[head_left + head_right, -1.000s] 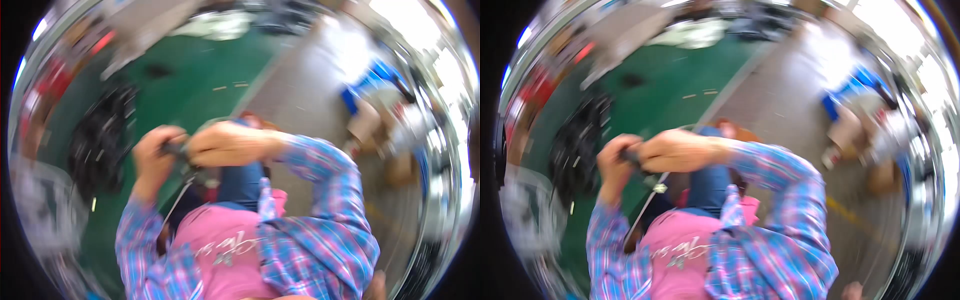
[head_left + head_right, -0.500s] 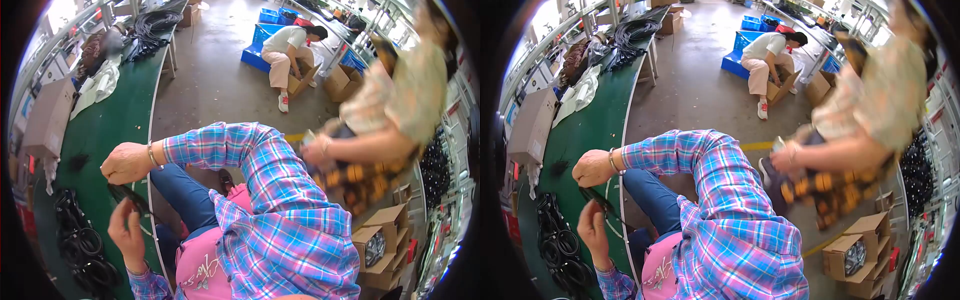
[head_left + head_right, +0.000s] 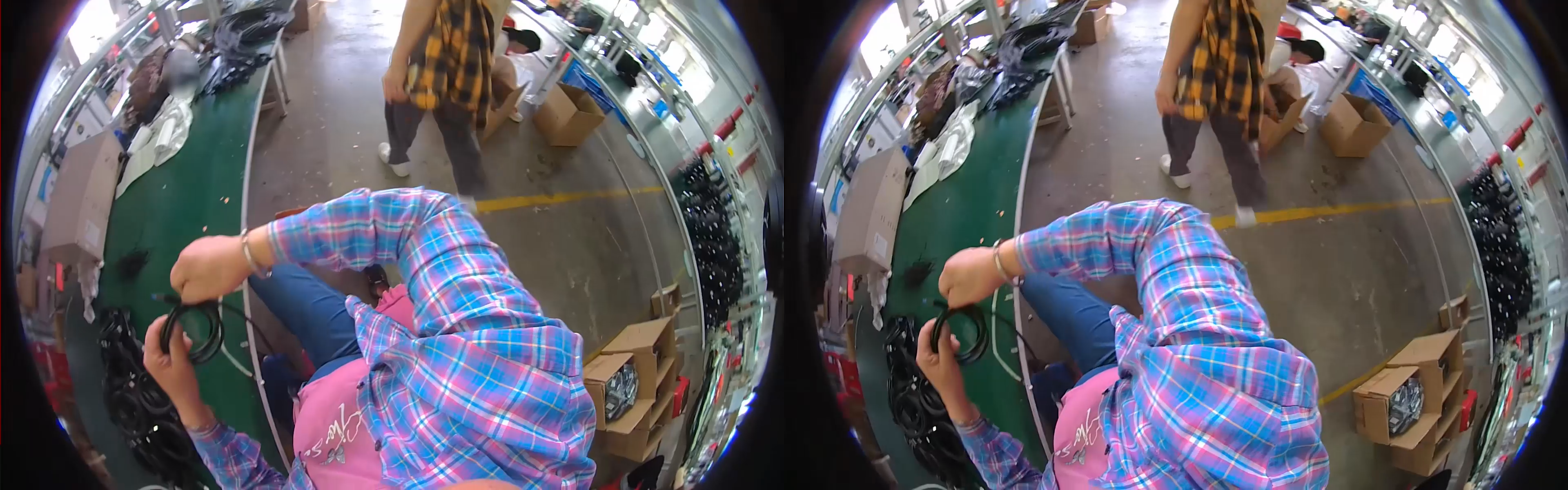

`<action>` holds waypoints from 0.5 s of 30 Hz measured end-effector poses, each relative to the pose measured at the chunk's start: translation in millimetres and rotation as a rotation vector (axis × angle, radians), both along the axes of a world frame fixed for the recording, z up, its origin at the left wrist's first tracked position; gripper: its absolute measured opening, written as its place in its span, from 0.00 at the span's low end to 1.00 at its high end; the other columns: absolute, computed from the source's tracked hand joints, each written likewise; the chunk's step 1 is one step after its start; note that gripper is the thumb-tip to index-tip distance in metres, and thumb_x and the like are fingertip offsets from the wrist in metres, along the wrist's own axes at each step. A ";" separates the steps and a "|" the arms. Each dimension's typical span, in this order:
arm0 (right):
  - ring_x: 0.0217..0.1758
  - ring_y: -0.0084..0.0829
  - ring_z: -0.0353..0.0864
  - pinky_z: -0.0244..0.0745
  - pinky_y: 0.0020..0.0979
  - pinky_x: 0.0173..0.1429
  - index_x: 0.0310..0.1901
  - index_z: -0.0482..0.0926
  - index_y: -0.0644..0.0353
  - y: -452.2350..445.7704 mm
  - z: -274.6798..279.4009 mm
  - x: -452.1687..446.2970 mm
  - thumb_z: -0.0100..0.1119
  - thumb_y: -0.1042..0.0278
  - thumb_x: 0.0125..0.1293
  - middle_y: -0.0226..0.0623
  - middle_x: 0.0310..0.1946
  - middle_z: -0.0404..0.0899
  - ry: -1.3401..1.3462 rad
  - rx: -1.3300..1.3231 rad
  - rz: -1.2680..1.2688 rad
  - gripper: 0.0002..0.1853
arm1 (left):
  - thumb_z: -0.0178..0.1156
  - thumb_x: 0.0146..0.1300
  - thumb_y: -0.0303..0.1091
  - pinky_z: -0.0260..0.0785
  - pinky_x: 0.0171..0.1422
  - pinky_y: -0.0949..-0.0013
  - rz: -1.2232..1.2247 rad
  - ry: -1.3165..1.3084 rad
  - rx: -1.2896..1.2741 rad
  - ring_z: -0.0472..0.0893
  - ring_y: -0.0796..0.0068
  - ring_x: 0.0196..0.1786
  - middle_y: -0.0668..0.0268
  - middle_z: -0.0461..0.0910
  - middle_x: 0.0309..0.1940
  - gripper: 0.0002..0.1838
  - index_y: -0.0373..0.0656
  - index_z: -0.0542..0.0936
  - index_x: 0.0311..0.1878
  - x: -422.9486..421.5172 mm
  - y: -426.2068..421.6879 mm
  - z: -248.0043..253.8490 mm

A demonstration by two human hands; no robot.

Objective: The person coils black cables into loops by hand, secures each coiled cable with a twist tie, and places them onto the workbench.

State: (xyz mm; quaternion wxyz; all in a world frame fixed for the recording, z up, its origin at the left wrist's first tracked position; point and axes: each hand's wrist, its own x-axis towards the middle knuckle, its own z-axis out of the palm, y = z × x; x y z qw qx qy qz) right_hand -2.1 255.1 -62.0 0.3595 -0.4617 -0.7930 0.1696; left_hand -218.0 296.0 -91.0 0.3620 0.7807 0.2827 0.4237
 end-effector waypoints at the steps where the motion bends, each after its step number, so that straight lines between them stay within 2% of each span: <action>1: 0.25 0.34 0.78 0.71 0.35 0.30 0.27 0.79 0.61 4.1 -1.2 1.6 0.53 0.65 0.56 0.38 0.21 0.77 0.192 -0.148 0.044 0.10 | 0.58 0.64 0.29 0.60 0.29 0.81 0.063 -0.005 0.103 0.68 0.87 0.26 0.72 0.74 0.27 0.07 0.37 0.78 0.43 3.9 -5.6 -0.3; 3: 0.20 0.23 0.75 0.68 0.26 0.22 0.23 0.77 0.63 -1.5 5.7 0.0 0.53 0.68 0.57 0.32 0.18 0.74 0.521 -0.489 0.056 0.09 | 0.56 0.67 0.31 0.65 0.32 0.77 0.155 0.085 0.309 0.72 0.81 0.28 0.67 0.76 0.31 0.09 0.36 0.77 0.44 3.3 -17.3 -4.4; 4: 0.19 0.23 0.74 0.68 0.26 0.21 0.24 0.76 0.63 -3.1 5.4 -2.5 0.53 0.68 0.58 0.32 0.18 0.74 0.657 -0.576 0.057 0.10 | 0.55 0.67 0.31 0.67 0.34 0.75 0.192 0.095 0.404 0.74 0.79 0.30 0.65 0.77 0.32 0.10 0.35 0.77 0.45 7.8 -20.9 -12.8; 7: 0.14 0.25 0.71 0.67 0.26 0.18 0.26 0.74 0.64 -8.2 -11.9 -14.1 0.53 0.66 0.61 0.32 0.17 0.72 1.063 -0.794 0.108 0.11 | 0.54 0.68 0.33 0.59 0.27 0.79 0.262 -0.061 0.428 0.66 0.86 0.25 0.71 0.71 0.29 0.11 0.36 0.75 0.48 17.7 -30.4 -36.0; 10: 0.13 0.27 0.71 0.65 0.26 0.18 0.28 0.74 0.62 -16.8 -20.7 -30.5 0.52 0.64 0.64 0.34 0.16 0.74 1.388 -0.918 0.114 0.11 | 0.54 0.69 0.33 0.59 0.26 0.79 0.273 -0.120 0.424 0.65 0.86 0.25 0.71 0.71 0.30 0.12 0.35 0.73 0.50 18.4 -27.6 -56.2; 11: 0.12 0.28 0.71 0.64 0.26 0.18 0.29 0.74 0.60 -14.6 -25.7 -35.5 0.48 0.62 0.68 0.33 0.15 0.75 1.483 -0.961 0.136 0.13 | 0.53 0.69 0.33 0.64 0.32 0.78 0.285 -0.118 0.400 0.70 0.84 0.29 0.69 0.74 0.33 0.13 0.34 0.72 0.50 16.7 -26.7 -59.7; 14: 0.10 0.28 0.70 0.62 0.25 0.17 0.29 0.73 0.58 -13.5 -43.5 -52.6 0.43 0.59 0.71 0.31 0.14 0.74 1.681 -0.974 0.376 0.15 | 0.54 0.69 0.34 0.70 0.44 0.73 0.229 -0.255 0.305 0.77 0.74 0.40 0.62 0.76 0.40 0.14 0.33 0.71 0.50 17.8 -32.6 -56.6; 15: 0.11 0.27 0.69 0.61 0.25 0.16 0.29 0.72 0.57 -15.4 -49.7 -63.1 0.39 0.56 0.73 0.30 0.13 0.72 1.691 -0.951 0.466 0.18 | 0.55 0.69 0.34 0.70 0.45 0.73 0.244 -0.285 0.303 0.77 0.74 0.40 0.62 0.76 0.40 0.14 0.33 0.71 0.50 17.0 -34.7 -58.2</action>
